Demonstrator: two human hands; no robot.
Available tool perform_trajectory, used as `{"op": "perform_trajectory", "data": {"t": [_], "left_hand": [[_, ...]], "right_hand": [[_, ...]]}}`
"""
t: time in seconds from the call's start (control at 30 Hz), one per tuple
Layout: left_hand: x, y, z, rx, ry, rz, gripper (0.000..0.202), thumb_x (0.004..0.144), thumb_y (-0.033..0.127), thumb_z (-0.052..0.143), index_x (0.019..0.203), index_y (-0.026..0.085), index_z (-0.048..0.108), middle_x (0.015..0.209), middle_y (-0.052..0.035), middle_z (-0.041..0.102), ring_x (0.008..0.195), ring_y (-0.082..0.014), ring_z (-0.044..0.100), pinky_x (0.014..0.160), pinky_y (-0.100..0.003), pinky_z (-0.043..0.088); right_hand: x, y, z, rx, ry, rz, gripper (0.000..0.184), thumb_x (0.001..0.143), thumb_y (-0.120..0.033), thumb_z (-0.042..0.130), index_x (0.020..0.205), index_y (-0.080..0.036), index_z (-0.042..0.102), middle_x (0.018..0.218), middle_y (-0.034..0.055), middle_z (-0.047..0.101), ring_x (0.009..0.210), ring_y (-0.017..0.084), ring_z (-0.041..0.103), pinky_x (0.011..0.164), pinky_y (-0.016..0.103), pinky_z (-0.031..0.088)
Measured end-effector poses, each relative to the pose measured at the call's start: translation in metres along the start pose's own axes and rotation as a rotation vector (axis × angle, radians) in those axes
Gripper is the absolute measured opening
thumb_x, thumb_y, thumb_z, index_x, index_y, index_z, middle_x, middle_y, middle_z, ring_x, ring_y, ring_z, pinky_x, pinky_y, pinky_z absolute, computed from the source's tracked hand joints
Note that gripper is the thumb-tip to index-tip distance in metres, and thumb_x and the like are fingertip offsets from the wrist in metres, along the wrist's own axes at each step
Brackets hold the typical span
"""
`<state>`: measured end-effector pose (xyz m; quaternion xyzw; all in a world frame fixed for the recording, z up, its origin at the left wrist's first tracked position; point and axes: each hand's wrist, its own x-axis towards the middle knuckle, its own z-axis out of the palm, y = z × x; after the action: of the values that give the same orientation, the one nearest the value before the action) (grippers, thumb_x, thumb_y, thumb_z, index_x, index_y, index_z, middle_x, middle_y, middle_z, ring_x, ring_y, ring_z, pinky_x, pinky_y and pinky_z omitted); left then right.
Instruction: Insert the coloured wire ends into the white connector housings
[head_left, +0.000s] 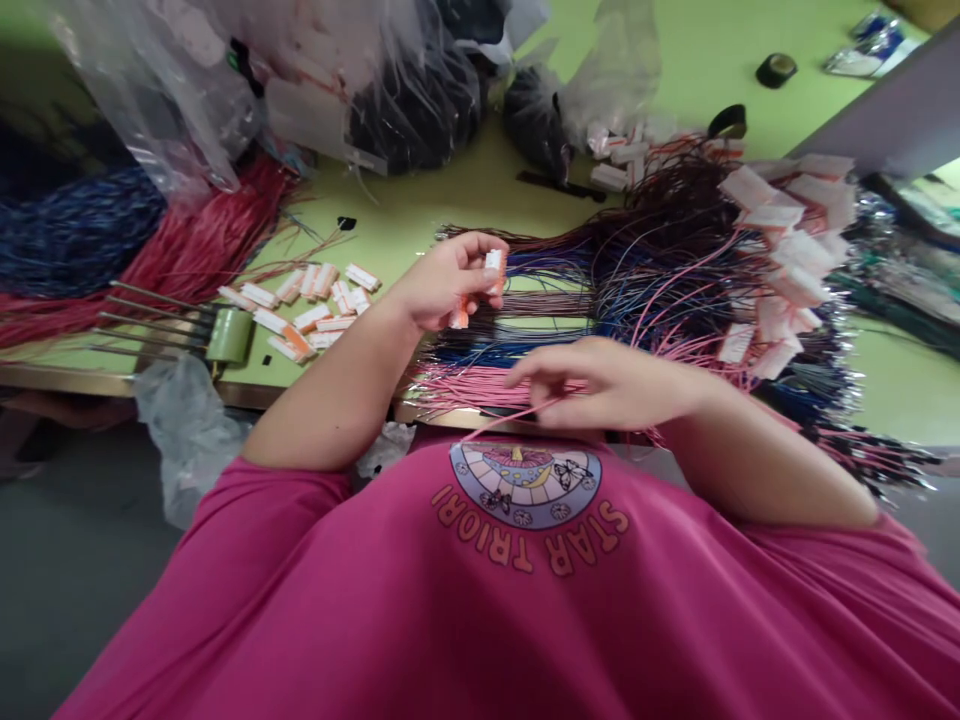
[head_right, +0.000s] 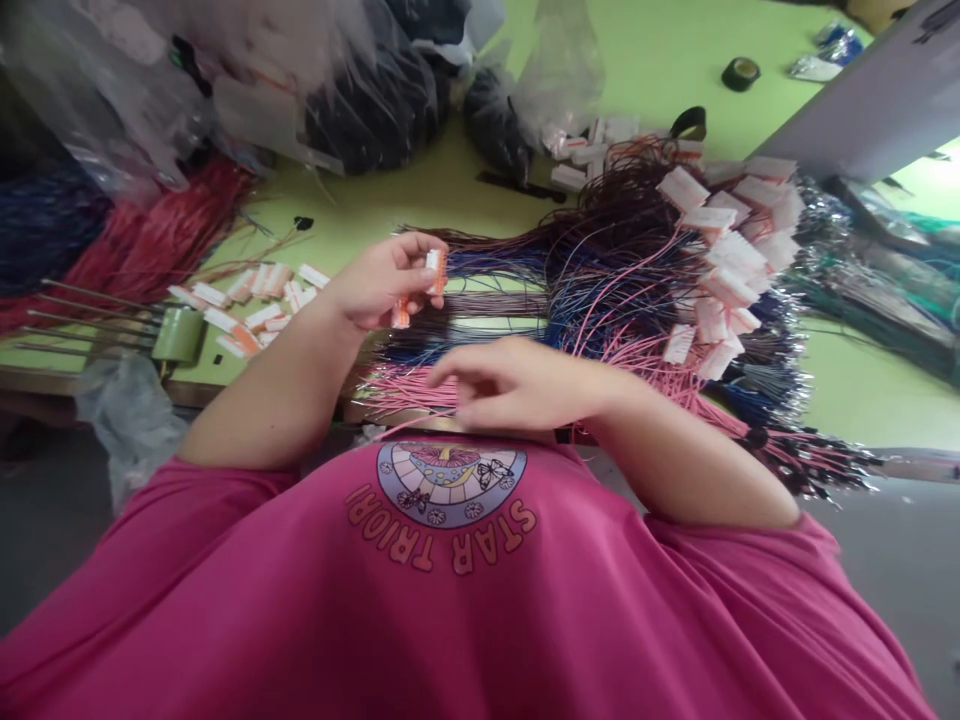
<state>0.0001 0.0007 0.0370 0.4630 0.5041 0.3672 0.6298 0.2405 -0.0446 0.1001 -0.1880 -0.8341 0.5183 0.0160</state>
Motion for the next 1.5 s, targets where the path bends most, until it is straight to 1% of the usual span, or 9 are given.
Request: {"op": "perform_trajectory", "data": {"t": [0.13,0.3,0.37,0.6,0.83,1.0,1.2,1.37,1.5], "left_hand": [[-0.001,-0.001,-0.001,-0.027,-0.037,0.001,0.038,0.086,0.009,0.069,0.121,0.021,0.058,0.077,0.0034,0.062,0.059,-0.0084,0.065,0.045,-0.016,0.035],[0.002,-0.006,-0.004,-0.068,-0.088,0.025,0.039,0.083,0.012,0.073,0.118,0.020,0.059,0.078,0.0027,0.063,0.058,-0.0088,0.066,0.044,-0.017,0.036],[0.002,-0.007,-0.005,-0.085,-0.100,0.019,0.039,0.083,0.012,0.073,0.120,0.019,0.059,0.078,0.0021,0.064,0.058,-0.0088,0.066,0.044,-0.017,0.036],[-0.001,-0.005,-0.002,-0.081,-0.101,0.019,0.043,0.084,0.013,0.073,0.123,0.018,0.057,0.078,0.0026,0.064,0.058,-0.0087,0.067,0.044,-0.017,0.036],[0.000,-0.006,0.000,-0.030,-0.091,0.056,0.041,0.082,0.017,0.076,0.117,0.019,0.056,0.075,0.0039,0.062,0.056,-0.0077,0.063,0.043,-0.018,0.033],[0.000,-0.005,-0.001,-0.030,-0.061,0.077,0.042,0.081,0.017,0.075,0.117,0.020,0.055,0.075,0.0042,0.060,0.056,-0.0078,0.062,0.044,-0.018,0.034],[-0.001,-0.005,0.000,-0.008,-0.080,0.066,0.043,0.081,0.016,0.074,0.120,0.021,0.057,0.077,0.0033,0.059,0.058,-0.0080,0.062,0.045,-0.019,0.034],[-0.002,-0.005,0.001,-0.026,-0.088,0.066,0.048,0.077,0.019,0.081,0.118,0.024,0.058,0.078,0.0032,0.059,0.060,-0.0096,0.063,0.044,-0.019,0.031],[-0.002,-0.006,0.001,-0.029,-0.092,0.087,0.053,0.071,0.021,0.087,0.115,0.025,0.059,0.081,0.0022,0.061,0.061,-0.0110,0.064,0.044,-0.021,0.030]], "right_hand": [[0.042,-0.009,0.030,0.037,-0.005,-0.119,0.023,0.095,-0.024,0.063,0.114,-0.017,0.073,0.083,-0.0016,0.073,0.075,0.011,0.060,0.074,0.024,0.046],[0.047,0.023,0.016,-0.212,0.569,0.037,0.027,0.099,-0.022,0.049,0.098,-0.016,0.076,0.095,0.0060,0.076,0.086,0.016,0.063,0.082,0.029,0.044],[0.043,0.037,0.006,-0.376,0.677,0.157,0.030,0.099,-0.024,0.047,0.098,-0.015,0.076,0.093,0.0080,0.075,0.086,0.018,0.063,0.081,0.031,0.042],[0.048,0.041,0.006,-0.719,0.494,0.375,0.038,0.102,-0.025,0.040,0.104,-0.014,0.076,0.103,0.0140,0.078,0.087,0.023,0.064,0.077,0.034,0.038],[0.050,0.035,0.007,-0.859,0.418,0.433,0.037,0.100,-0.023,0.039,0.105,-0.011,0.074,0.097,0.0183,0.076,0.081,0.026,0.062,0.068,0.036,0.030],[0.048,0.038,0.002,-0.660,0.501,0.389,0.031,0.098,-0.025,0.044,0.094,-0.016,0.073,0.092,0.0107,0.075,0.078,0.020,0.058,0.072,0.032,0.032],[0.053,0.046,-0.008,-0.186,0.534,0.274,0.023,0.088,-0.022,0.049,0.070,-0.017,0.063,0.067,-0.0021,0.057,0.069,0.011,0.048,0.070,0.027,0.032],[0.055,0.048,-0.014,0.115,0.540,0.337,0.016,0.078,-0.022,0.056,0.065,-0.017,0.064,0.058,-0.0049,0.050,0.060,0.009,0.043,0.062,0.026,0.031],[0.056,0.052,-0.015,0.315,0.554,0.423,0.013,0.075,-0.024,0.060,0.064,-0.019,0.064,0.046,-0.0079,0.038,0.047,0.007,0.028,0.051,0.027,0.020]]}}
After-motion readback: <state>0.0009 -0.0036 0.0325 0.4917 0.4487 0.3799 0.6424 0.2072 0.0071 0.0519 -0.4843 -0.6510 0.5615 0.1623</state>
